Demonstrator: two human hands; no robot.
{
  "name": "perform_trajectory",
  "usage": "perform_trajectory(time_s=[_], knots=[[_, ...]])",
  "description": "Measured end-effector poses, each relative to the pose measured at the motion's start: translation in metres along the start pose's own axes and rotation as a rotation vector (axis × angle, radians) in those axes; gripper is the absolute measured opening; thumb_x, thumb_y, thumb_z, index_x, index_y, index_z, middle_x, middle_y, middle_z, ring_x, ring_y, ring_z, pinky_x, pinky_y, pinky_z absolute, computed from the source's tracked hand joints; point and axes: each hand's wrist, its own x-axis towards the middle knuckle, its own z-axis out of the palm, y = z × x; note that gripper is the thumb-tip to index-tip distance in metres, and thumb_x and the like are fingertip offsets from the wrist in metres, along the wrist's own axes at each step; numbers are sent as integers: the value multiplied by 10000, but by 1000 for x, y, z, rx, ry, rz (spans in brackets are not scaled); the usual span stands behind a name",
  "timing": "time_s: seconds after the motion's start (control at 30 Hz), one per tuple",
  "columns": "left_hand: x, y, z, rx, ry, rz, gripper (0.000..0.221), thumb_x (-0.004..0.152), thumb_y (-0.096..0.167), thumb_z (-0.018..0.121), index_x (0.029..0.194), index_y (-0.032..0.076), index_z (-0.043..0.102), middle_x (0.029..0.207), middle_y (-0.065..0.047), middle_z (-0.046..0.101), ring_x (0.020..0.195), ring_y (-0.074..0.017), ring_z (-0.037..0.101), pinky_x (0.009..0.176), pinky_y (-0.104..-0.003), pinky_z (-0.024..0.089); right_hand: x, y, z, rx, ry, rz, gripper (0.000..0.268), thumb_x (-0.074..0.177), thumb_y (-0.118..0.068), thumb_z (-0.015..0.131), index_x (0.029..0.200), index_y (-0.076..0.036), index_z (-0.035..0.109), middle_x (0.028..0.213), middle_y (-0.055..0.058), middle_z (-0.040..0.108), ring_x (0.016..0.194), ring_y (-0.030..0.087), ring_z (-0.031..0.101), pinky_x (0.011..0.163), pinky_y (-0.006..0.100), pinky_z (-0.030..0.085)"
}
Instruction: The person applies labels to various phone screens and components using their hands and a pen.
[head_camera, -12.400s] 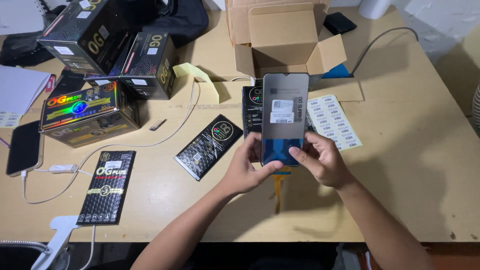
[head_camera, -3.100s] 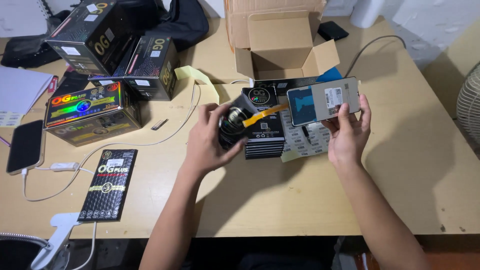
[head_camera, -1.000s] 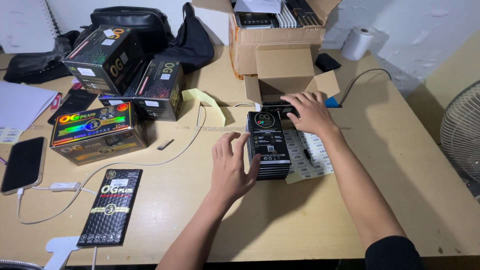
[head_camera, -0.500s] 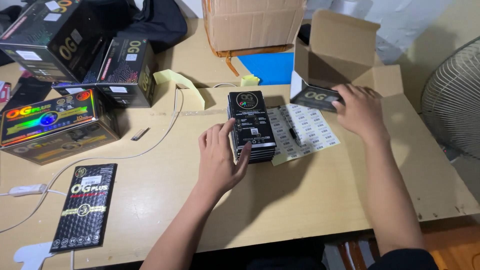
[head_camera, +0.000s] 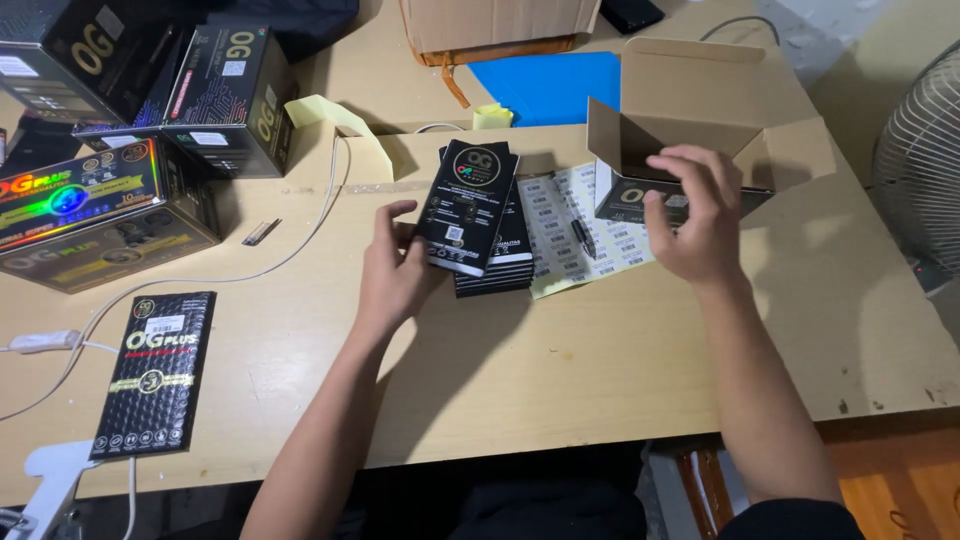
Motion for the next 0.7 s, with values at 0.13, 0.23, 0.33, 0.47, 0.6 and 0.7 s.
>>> perform_trajectory(time_s=[0.13, 0.23, 0.33, 0.47, 0.6, 0.7], knots=[[7, -17, -7, -221, -10, 145, 444, 921, -58, 489, 1341, 85, 499, 912, -133, 660, 856, -199, 604, 791, -338, 519, 2, -38, 14, 276, -19, 60, 311, 969, -78, 620, 1268, 5, 653, 1185, 143, 634, 1156, 351, 606, 1033, 459, 436], [1, -13, -1, -386, -97, 205, 484, 893, -93, 469, 1349, 66, 493, 914, -100, 671, 860, -164, 606, 792, -297, 509, -7, -54, 23, 752, -204, 268, 629, 1032, -261, 476, 1558, 33, 293, 1354, 303, 504, 1093, 396, 618, 979, 564, 456], [-8, -12, 9, -381, -243, 247, 490, 891, -110, 470, 1349, 58, 514, 940, -130, 712, 879, -176, 605, 816, -307, 502, -18, -55, 33, 909, -224, 462, 701, 1049, -459, 407, 1591, -32, 284, 1570, 299, 324, 1392, 482, 422, 1163, 632, 286], [-29, 30, 8, 261, -120, 490, 543, 842, 254, 599, 1367, 112, 600, 1065, -89, 698, 911, -231, 616, 839, -361, 470, -28, -61, 48, 849, -93, 488, 445, 1036, -242, 512, 1415, -9, 526, 1029, 137, 605, 877, 207, 572, 826, 331, 453], [-51, 59, 13, 667, -122, 731, 1258, 695, 805, 707, 1578, -7, 328, 1472, -238, 497, 1270, -341, 541, 1077, -484, 385, -58, -58, 75, 1114, -182, 577, 393, 1032, -217, 529, 1368, -22, 471, 900, 161, 728, 757, 188, 718, 733, 296, 564], [-51, 54, 19, 701, -63, 718, 1186, 686, 441, 900, 1602, -1, 291, 1350, -242, 528, 1166, -373, 566, 958, -442, 459, -46, -62, 70, 1342, -256, 725, 556, 1014, -421, 486, 1420, -48, 419, 1058, 159, 746, 847, 260, 789, 749, 337, 646]])
